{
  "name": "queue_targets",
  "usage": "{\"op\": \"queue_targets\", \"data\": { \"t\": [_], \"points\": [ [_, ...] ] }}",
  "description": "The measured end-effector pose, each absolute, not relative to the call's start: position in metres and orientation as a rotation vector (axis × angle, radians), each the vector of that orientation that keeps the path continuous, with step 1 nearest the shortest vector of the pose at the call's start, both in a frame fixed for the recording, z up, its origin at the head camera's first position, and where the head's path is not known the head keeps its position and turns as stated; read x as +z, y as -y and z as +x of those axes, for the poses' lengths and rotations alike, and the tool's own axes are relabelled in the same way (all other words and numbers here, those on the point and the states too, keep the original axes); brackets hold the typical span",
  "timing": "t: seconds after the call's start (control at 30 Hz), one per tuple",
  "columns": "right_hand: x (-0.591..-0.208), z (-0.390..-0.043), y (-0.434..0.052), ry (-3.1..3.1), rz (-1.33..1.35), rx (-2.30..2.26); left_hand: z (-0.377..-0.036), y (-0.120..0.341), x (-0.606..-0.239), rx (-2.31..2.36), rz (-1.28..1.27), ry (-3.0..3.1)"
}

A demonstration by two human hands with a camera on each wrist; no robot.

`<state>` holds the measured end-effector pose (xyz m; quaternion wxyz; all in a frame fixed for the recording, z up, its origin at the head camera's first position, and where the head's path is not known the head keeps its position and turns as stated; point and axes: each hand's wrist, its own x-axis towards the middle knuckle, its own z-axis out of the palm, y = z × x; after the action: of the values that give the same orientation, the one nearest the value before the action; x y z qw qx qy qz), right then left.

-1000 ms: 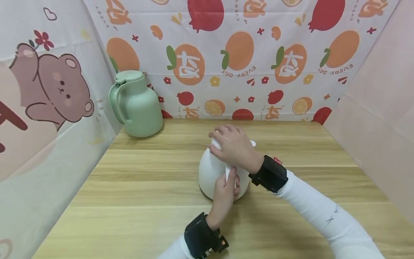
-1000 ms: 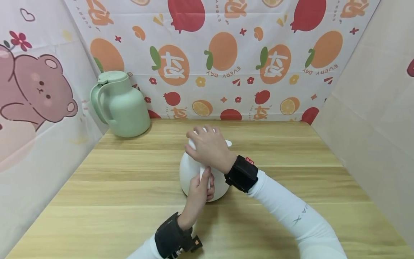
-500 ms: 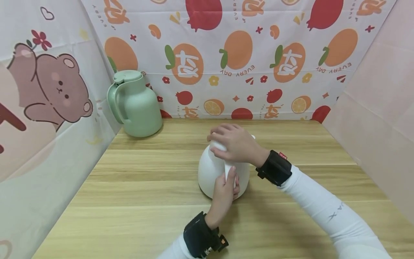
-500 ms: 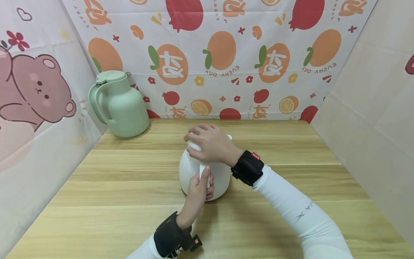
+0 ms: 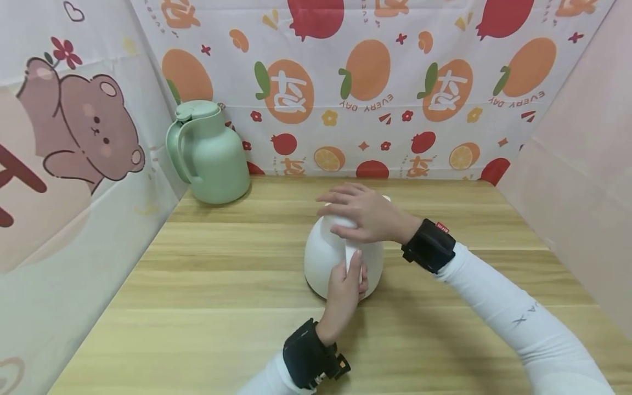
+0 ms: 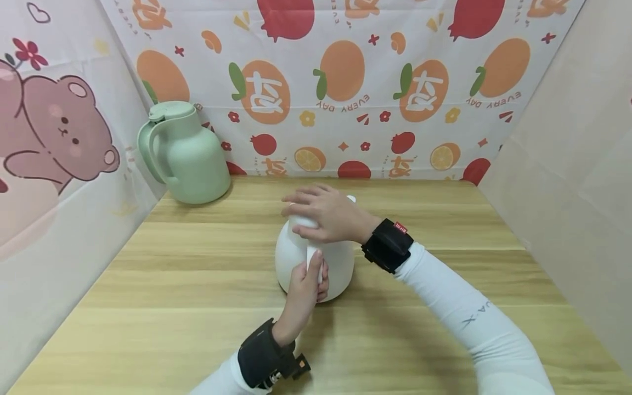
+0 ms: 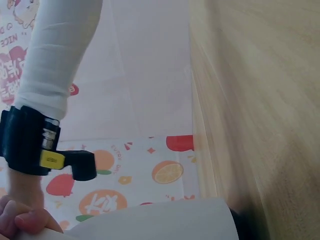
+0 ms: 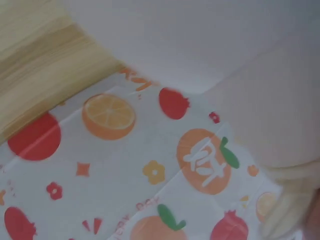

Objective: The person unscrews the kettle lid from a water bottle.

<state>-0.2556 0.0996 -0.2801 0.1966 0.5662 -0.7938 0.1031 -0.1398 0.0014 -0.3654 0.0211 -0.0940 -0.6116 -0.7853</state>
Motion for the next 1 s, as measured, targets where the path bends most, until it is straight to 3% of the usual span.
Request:
{"op": "queue_targets", "data": {
  "t": [0.27, 0.37, 1.0],
  "points": [
    [-0.279, -0.225, -0.072, 2.547, 0.948, 0.255, -0.142, -0.002, -0.366, -2.458, -0.233, 1.902],
    [-0.284, -0.225, -0.069, 2.503, 0.841, 0.252, -0.142, -0.002, -0.366, -2.480, -0.232, 1.919],
    [-0.290, -0.265, -0.100, 2.038, 1.561, 0.521, -0.142, -0.002, -0.364, -2.456, -0.267, 1.908]
  ]
}}
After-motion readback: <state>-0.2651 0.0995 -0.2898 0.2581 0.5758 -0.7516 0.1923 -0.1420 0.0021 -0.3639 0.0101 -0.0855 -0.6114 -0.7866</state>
